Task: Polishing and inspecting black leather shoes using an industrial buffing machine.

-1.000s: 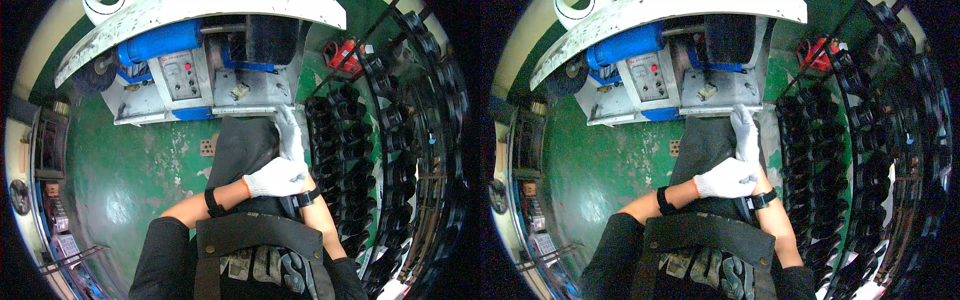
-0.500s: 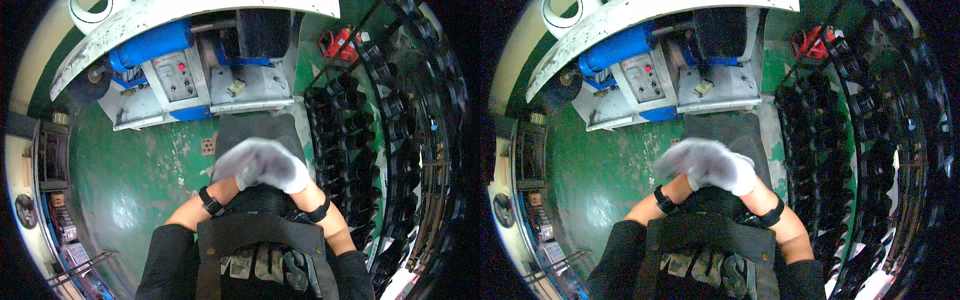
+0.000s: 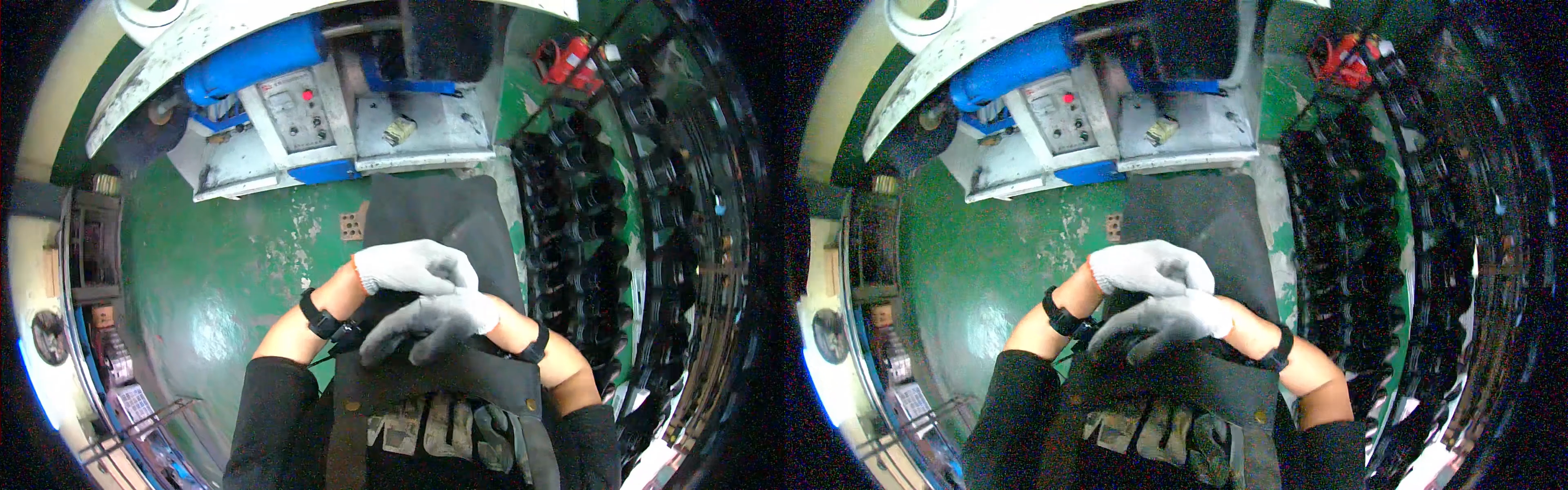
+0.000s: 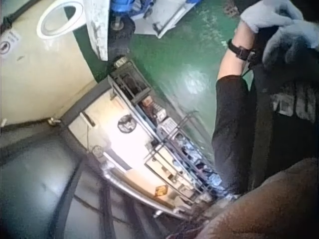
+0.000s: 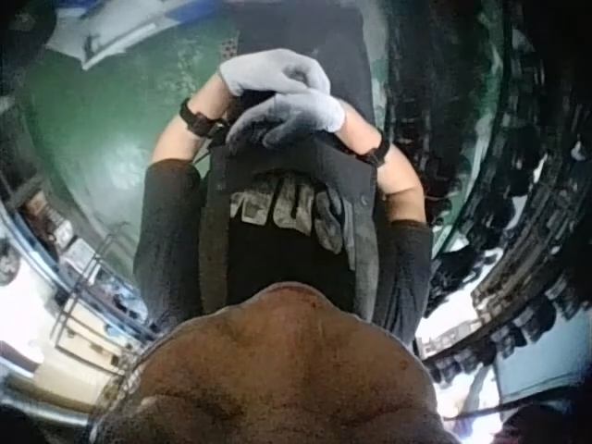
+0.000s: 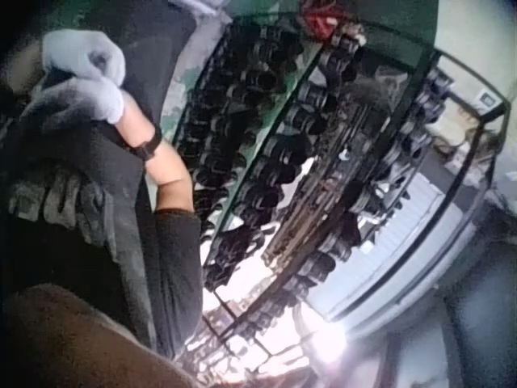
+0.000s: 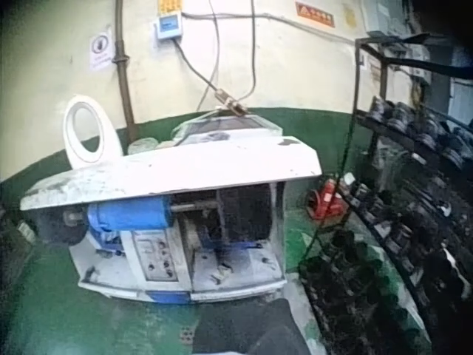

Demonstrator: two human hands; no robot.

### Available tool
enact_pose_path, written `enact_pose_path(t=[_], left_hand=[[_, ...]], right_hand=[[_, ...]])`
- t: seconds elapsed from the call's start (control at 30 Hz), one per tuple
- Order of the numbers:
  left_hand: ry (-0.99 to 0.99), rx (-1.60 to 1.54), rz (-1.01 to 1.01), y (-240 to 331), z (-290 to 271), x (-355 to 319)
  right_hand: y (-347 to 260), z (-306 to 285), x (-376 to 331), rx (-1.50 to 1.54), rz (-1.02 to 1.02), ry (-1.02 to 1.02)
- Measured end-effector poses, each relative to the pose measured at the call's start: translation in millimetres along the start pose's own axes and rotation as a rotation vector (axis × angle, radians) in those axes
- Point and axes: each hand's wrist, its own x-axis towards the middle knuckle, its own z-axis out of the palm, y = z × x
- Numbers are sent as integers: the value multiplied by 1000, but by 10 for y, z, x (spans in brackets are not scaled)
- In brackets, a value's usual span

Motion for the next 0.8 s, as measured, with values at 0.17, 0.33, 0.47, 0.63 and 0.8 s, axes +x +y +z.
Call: enact_pose_path(t=[0.17, 0.33, 0.47, 0.63, 0.8], left_hand=[[264, 43, 62, -229, 22, 131], [315, 109, 296, -433, 33, 325], [233, -127, 352, -646, -12, 359], [90, -635, 72, -420, 18, 114], [-46, -20, 223, -605, -63, 144]], right_hand=[[174, -7, -52, 499, -127, 232], [152, -29, -16, 580, -125, 183], [160, 24, -77, 658, -123, 201], [112, -82, 38, 736, -161, 292], [103, -26, 118, 842, -197, 364]])
